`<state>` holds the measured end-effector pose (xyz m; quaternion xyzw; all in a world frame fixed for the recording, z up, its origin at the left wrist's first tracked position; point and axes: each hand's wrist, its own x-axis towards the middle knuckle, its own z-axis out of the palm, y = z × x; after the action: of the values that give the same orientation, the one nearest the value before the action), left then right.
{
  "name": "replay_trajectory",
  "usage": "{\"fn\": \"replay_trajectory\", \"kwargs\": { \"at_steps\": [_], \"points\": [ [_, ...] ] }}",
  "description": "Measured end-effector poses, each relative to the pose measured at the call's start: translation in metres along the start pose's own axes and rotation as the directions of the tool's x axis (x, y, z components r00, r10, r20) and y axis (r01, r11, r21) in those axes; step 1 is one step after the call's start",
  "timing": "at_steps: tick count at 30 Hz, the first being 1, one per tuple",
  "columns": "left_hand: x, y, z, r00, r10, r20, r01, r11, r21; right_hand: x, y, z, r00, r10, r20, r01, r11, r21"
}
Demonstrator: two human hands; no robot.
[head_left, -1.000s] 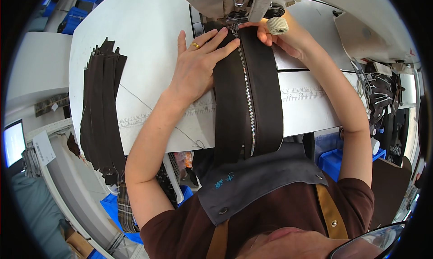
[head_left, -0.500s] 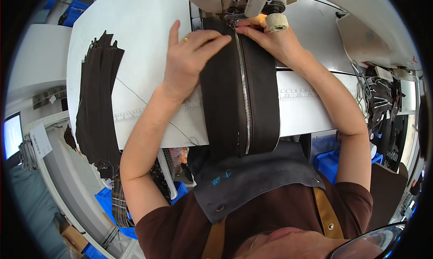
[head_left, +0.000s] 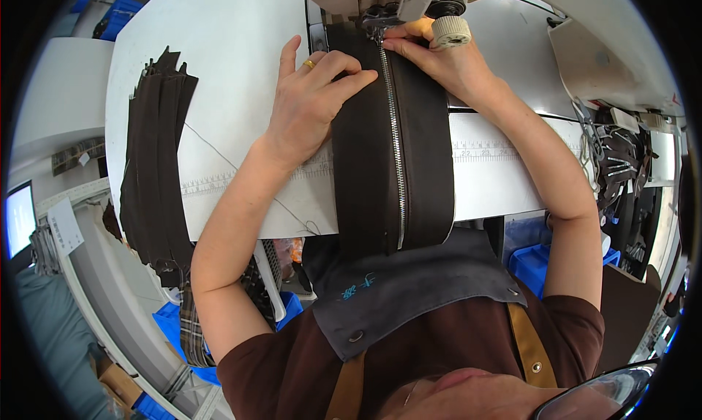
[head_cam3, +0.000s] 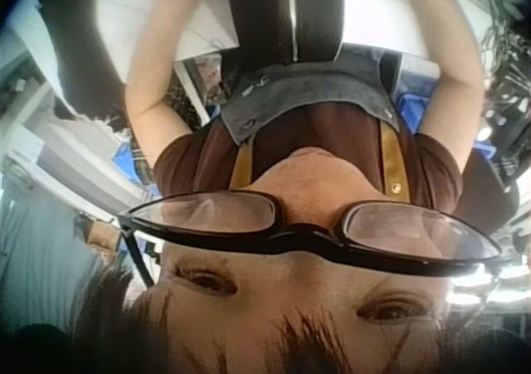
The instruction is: The person operates a sewing machine to attach zippers to plaid fabric pieces. They guide the fabric under the needle, stitch along the zipper edges, and trim excess thread. The person also uses pliers to adjust the zipper pull and inspects the finished seams.
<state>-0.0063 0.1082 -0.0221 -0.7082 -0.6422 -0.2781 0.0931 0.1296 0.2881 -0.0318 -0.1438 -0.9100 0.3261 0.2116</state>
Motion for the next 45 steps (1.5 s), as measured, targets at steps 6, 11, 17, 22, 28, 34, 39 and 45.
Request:
{"fn": "replay_trajectory", "kwargs": {
  "at_steps": [6,11,17,22,28,34,39,45],
  "points": [
    [-0.005,0.002,0.001,0.993,-0.106,0.054,0.108,0.994,-0.034,-0.001,-0.006,-0.002,1.000,0.009,0.015,-0.008,0.998,-0.069],
    [-0.004,0.003,0.002,0.990,-0.127,0.059,0.130,0.990,-0.051,-0.002,-0.003,-0.004,1.000,-0.009,0.022,0.012,0.993,-0.116],
    [-0.002,-0.001,0.003,0.994,-0.100,0.053,0.103,0.994,-0.046,0.000,0.001,-0.002,0.999,0.024,0.035,-0.018,0.989,-0.147],
    [-0.001,0.000,0.003,0.993,-0.114,0.026,0.115,0.993,-0.039,0.000,0.001,0.001,0.992,-0.111,-0.055,0.097,0.972,-0.216],
    [0.004,-0.006,0.004,0.994,-0.106,0.014,0.107,0.994,-0.026,0.003,0.002,-0.002,0.991,-0.110,-0.076,0.086,0.959,-0.268],
    [0.005,-0.010,0.007,0.992,-0.126,0.024,0.127,0.992,-0.023,-0.009,0.000,-0.008,0.949,-0.288,-0.129,0.244,0.929,-0.277],
    [0.003,-0.010,0.005,0.989,-0.143,0.047,0.144,0.990,-0.002,-0.021,-0.020,-0.020,0.884,-0.467,-0.017,0.429,0.825,-0.369],
    [0.005,-0.010,0.004,0.988,-0.142,0.068,0.144,0.989,-0.029,-0.024,-0.011,-0.012,0.935,-0.347,0.070,0.329,0.778,-0.536]
  ]
}}
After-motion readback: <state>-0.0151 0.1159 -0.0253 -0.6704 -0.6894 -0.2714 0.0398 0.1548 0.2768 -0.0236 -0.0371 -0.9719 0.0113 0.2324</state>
